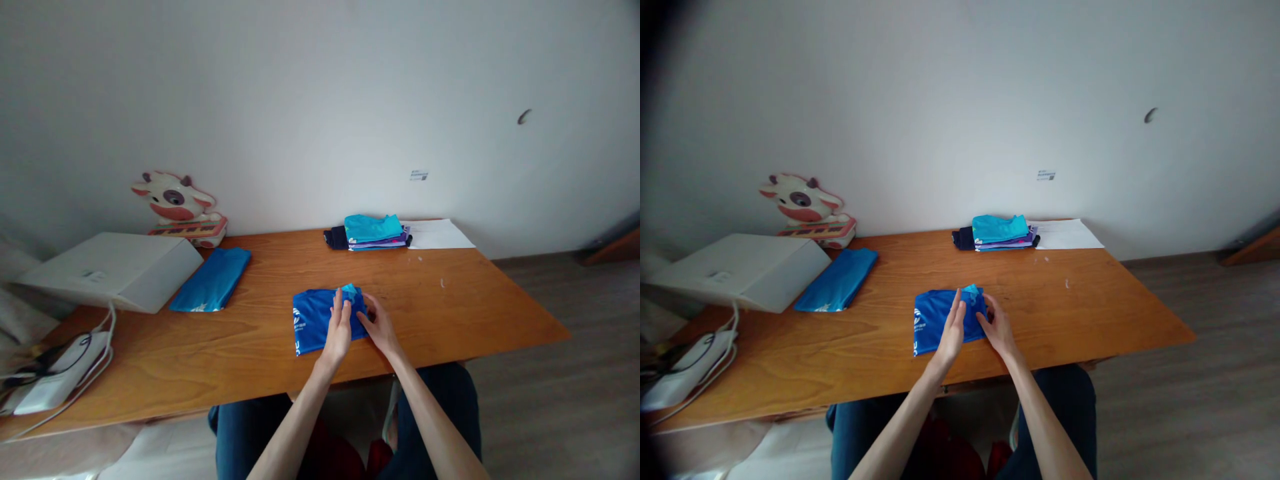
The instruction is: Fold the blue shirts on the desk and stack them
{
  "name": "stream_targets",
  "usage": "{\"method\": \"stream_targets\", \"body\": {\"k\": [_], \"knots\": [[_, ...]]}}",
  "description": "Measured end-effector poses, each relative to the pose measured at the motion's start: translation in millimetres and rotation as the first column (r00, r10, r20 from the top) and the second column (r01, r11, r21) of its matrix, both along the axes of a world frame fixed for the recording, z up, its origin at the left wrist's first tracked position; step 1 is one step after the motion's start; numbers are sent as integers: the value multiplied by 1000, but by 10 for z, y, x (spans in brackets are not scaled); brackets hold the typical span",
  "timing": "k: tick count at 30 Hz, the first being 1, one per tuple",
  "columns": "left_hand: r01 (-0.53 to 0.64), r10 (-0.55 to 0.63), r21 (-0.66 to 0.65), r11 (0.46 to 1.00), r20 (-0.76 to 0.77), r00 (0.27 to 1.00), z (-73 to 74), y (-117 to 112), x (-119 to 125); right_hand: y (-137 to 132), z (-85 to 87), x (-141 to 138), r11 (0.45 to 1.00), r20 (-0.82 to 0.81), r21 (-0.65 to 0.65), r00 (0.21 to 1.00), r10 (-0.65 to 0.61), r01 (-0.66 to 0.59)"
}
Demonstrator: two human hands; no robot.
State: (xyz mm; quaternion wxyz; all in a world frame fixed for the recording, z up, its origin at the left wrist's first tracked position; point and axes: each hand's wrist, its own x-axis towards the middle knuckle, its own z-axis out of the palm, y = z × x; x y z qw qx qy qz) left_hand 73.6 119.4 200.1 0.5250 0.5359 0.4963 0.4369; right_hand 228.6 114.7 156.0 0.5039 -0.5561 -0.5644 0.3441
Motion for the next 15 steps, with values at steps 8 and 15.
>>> {"method": "stream_targets", "body": {"k": [8, 15], "knots": [[55, 230, 406, 912, -619, 751, -170, 175, -590, -57, -8, -59, 999, 334, 49, 942, -33, 18], [180, 332, 442, 879, -838, 434, -373, 43, -675, -103, 64, -170, 946, 701, 111, 651, -291, 303]]}}
